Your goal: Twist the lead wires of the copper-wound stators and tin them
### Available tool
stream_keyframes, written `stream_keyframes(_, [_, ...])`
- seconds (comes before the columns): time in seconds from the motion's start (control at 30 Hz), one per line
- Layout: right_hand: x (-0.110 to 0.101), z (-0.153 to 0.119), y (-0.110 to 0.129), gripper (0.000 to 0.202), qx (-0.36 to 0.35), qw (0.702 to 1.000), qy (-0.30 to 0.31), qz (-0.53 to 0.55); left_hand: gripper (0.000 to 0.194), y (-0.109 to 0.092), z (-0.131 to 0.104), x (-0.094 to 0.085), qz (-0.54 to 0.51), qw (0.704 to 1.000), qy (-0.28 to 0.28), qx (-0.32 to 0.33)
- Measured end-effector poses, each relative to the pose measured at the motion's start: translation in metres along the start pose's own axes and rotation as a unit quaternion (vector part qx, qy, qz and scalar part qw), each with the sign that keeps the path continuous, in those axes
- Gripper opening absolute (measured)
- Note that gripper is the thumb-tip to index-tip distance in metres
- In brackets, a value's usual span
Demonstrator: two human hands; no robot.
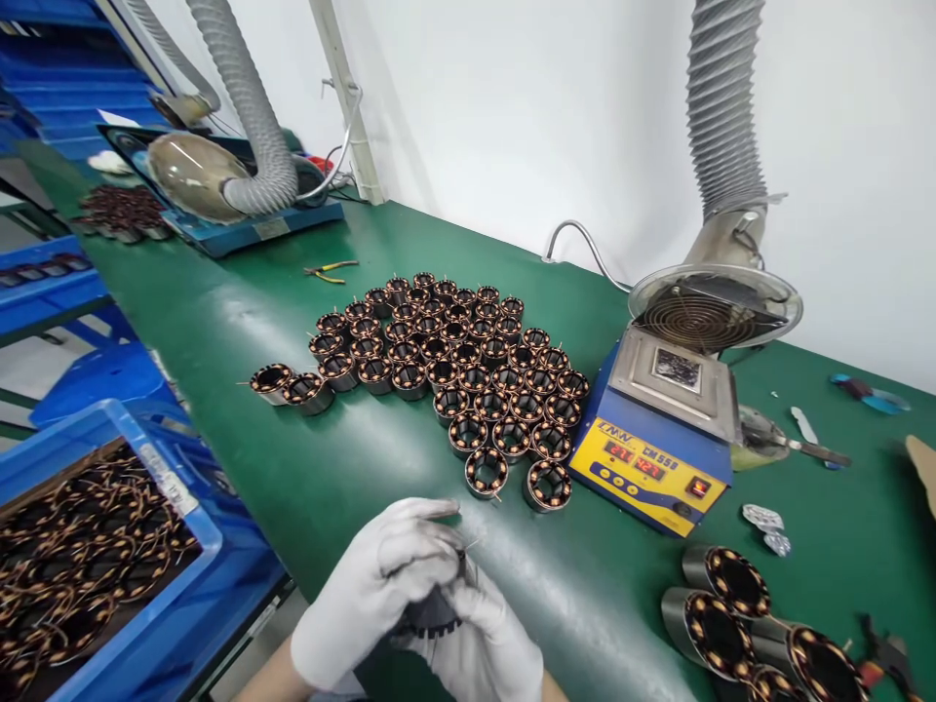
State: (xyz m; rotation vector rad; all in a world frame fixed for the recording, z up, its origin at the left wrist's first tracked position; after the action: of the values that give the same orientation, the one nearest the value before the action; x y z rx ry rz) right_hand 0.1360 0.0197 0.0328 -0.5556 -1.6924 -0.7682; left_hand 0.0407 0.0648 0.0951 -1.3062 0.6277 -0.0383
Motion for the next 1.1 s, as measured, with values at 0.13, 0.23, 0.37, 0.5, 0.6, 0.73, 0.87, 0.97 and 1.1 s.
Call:
stream_keyframes(0.13, [0.000, 0.000, 0.000, 0.033, 0.017, 1.000, -0.002, -0.021, 0.022, 0.023, -0.002, -0.009, -0.152, 0.962, -0.079, -0.211])
stream_keyframes(0.23, [-0.001, 0.000, 0.002, 0.032, -0.003, 1.000, -0.023, -0.013, 0.058, 0.022, -0.010, -0.003, -0.073, 0.976, 0.016, -0.203])
stream_keyframes(0.37, [0.001, 0.000, 0.003, 0.024, -0.011, 0.999, -0.040, -0.022, 0.059, 0.013, -0.013, 0.010, -0.049, 0.985, 0.042, -0.160])
stream_keyframes(0.5, [0.005, 0.001, 0.001, 0.029, 0.023, 0.999, -0.008, -0.043, 0.023, 0.018, -0.001, 0.001, -0.157, 0.962, -0.099, -0.200])
stream_keyframes(0.6, [0.004, 0.000, 0.001, 0.035, 0.035, 0.999, -0.001, -0.042, 0.032, 0.027, 0.001, -0.014, -0.243, 0.925, -0.189, -0.221])
stream_keyframes(0.73, [0.001, 0.001, 0.000, 0.033, 0.008, 0.999, -0.013, -0.032, 0.022, 0.019, 0.000, -0.005, -0.235, 0.937, -0.071, -0.250])
stream_keyframes(0.87, [0.002, 0.003, -0.001, 0.033, -0.014, 0.999, -0.018, -0.032, 0.012, 0.010, -0.002, 0.011, -0.212, 0.937, -0.119, -0.249])
stream_keyframes(0.97, [0.003, 0.001, -0.001, 0.034, 0.005, 0.999, -0.012, -0.049, 0.012, 0.027, -0.007, 0.007, -0.311, 0.876, -0.248, -0.274])
stream_keyframes(1.1, [0.004, -0.002, -0.001, 0.040, 0.050, 0.999, 0.003, -0.014, 0.036, 0.047, -0.023, -0.010, -0.361, 0.849, -0.307, -0.232])
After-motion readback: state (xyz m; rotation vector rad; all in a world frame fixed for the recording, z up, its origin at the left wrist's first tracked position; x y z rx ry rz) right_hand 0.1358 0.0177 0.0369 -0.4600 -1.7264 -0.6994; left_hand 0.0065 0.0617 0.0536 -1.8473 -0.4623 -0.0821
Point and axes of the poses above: each hand's wrist, its own z-axis towards the middle knuckle, its own x-axis out of the palm, y = z × x, the point moved 5 cm from there along z, towards the middle knuckle, and after that the axes turned 9 degrees about y, right-handed, at the moved point
